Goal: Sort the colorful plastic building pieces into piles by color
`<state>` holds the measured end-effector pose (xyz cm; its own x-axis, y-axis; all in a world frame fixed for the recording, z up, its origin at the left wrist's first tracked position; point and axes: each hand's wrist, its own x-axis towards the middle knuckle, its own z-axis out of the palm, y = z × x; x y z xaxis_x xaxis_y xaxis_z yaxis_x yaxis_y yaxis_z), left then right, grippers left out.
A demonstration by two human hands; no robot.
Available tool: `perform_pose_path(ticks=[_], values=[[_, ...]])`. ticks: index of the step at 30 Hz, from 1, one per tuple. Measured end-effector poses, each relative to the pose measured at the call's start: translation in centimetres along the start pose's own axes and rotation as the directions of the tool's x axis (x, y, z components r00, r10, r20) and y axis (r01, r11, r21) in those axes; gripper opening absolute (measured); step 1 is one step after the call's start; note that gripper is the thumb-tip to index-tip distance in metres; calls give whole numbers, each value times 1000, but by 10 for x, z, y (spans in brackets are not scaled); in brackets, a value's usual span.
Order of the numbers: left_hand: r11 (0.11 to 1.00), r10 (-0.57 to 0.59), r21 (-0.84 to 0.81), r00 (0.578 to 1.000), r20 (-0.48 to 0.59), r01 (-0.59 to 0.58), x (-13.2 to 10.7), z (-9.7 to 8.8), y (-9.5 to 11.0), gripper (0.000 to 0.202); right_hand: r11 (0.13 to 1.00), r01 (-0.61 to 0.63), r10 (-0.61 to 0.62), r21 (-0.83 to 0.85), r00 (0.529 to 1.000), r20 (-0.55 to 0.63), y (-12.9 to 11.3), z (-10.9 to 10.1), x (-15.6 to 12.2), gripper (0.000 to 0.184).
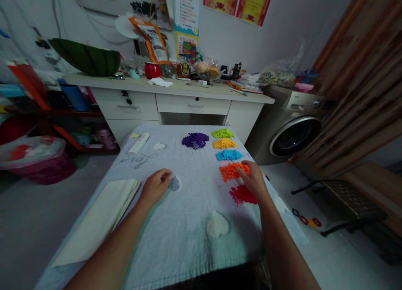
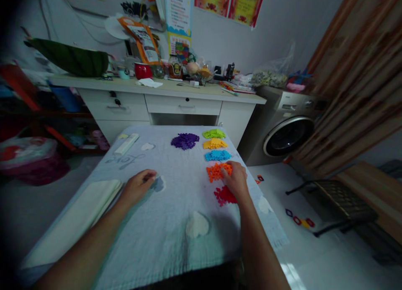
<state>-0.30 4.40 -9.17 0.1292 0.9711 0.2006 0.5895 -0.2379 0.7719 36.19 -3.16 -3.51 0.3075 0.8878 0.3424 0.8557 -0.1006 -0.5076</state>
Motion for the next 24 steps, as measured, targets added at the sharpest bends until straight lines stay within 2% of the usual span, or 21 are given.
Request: perform_pose_path(ticks=[3, 5, 9, 13, 14, 17, 21, 23, 24], values=[[999, 23, 32, 999, 33, -24, -1, -1, 4, 29, 986, -136, 137, -99, 990, 9, 32, -8, -11, 48], [994, 72, 78, 995, 75, -78, -2, -2, 9, 29, 976, -173, 181, -131, 982, 48, 43, -8, -23, 53], [963, 149, 198, 974, 172, -182, -6, 0, 21, 29, 967, -196, 216, -163, 970, 113, 42, -4, -43, 65], [940, 197, 218, 938, 285, -263, -17, 4, 38, 32, 964, -204, 224, -173, 969, 104, 32, -1, -52, 66], [933, 208, 214, 920, 332, -289, -22, 4, 44, 32, 965, -197, 216, -171, 971, 99, 31, 0, -53, 65], [921, 240, 154, 832, 500, -359, -40, 3, 65, 34, 968, -181, 198, -172, 976, 88, 28, 3, -55, 60], [915, 275, 51, 710, 648, -401, -63, 6, 99, 45, 971, -185, 199, -151, 977, 78, 26, 9, -58, 57], [911, 285, 33, 685, 670, -411, -70, 16, 114, 53, 977, -173, 184, -129, 979, 83, 23, 12, -60, 56], [909, 290, 31, 685, 668, -415, -71, 25, 120, 58, 980, -160, 170, -120, 982, 84, 22, 13, -61, 56]])
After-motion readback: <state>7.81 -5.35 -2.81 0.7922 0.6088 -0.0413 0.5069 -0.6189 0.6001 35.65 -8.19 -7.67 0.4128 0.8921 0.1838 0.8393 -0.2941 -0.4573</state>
